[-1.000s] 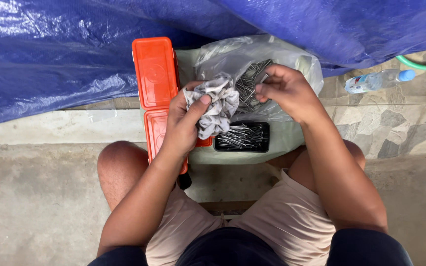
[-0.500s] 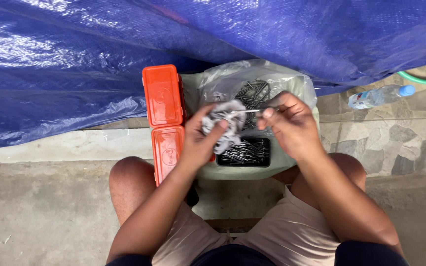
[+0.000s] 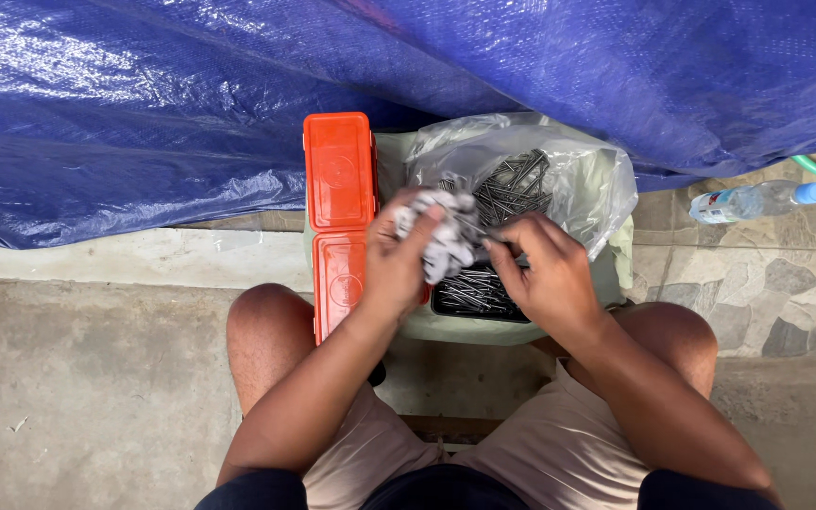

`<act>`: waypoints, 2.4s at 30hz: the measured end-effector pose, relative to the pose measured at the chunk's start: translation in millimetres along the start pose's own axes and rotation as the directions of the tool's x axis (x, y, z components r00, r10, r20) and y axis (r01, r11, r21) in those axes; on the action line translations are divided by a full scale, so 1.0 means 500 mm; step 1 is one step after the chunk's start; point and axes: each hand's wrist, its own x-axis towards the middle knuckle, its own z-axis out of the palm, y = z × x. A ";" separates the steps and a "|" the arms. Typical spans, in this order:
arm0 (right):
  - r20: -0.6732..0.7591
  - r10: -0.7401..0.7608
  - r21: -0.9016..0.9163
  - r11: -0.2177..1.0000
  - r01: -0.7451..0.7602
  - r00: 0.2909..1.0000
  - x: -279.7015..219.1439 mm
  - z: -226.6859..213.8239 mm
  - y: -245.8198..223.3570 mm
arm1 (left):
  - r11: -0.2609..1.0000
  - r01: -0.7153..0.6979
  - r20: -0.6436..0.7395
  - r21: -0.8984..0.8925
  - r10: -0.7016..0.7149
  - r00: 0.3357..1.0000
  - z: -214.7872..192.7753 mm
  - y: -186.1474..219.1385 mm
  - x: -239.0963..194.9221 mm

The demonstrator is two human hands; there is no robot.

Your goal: The person cleans individual metal clips by rubbing them with a white cloth, picking them one by one from a plastic bag and placing them into an orange container.

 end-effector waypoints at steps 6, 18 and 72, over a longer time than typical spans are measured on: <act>-0.141 -0.034 0.025 0.999 0.038 0.989 0.019 -0.045 -0.031 | 0.995 -0.048 -0.108 0.084 0.057 0.993 0.012 0.094 0.004; -0.132 -0.160 -0.043 0.987 0.156 0.978 -0.001 0.004 -0.050 | 0.995 0.069 -0.265 0.066 -0.049 0.963 0.004 0.029 0.002; -0.091 -0.114 0.013 0.993 0.116 0.989 -0.033 0.014 -0.039 | 0.960 0.185 -0.154 -0.213 -0.219 0.963 0.035 0.001 -0.035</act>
